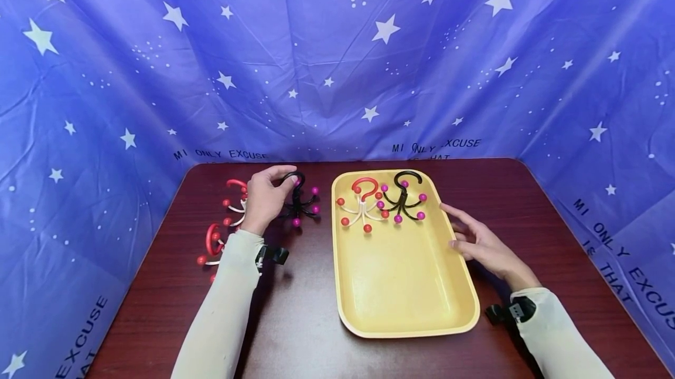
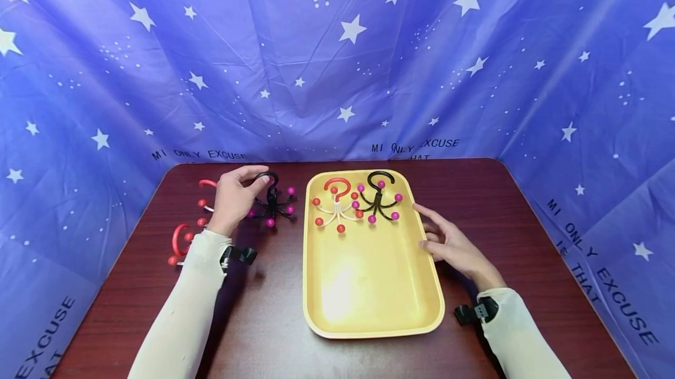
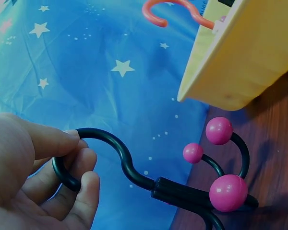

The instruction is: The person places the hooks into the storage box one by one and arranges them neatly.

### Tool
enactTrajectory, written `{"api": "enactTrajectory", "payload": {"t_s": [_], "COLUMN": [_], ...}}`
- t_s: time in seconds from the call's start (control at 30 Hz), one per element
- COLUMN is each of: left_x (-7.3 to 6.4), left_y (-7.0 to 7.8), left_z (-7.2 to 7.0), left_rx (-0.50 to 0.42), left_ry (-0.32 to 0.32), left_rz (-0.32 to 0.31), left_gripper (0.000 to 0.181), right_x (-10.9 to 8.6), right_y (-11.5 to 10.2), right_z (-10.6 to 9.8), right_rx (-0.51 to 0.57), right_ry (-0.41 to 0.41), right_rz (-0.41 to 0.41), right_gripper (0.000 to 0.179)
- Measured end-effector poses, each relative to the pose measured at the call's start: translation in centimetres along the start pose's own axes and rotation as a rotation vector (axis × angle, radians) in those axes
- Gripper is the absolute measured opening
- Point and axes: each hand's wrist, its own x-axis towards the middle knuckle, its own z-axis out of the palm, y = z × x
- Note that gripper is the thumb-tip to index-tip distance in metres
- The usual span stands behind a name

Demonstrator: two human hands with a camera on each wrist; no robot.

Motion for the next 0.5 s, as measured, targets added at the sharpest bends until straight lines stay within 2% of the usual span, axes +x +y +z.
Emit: {"api": "enactTrajectory", "payload": {"t_s": [0.2, 0.5], "left_x": [-0.1, -0.3], "left_y": [0.8, 2.5], "left_z": [-0.4, -1.0], "left_rx": [-0.044, -0.047], "left_ry": [0.014, 0.018], "left_rz": [0.041, 0.08], "left_gripper": [0.024, 0.023], "right_x": [0.0, 0.0], "right_y": [0.0, 0.0], "right_z": [0.0, 0.0], "right_rx": [-0.005, -0.007], "right_ry": [0.007, 0.011], "right_rz": [0.006, 0.018], "right_gripper": [0.076, 0.076]}}
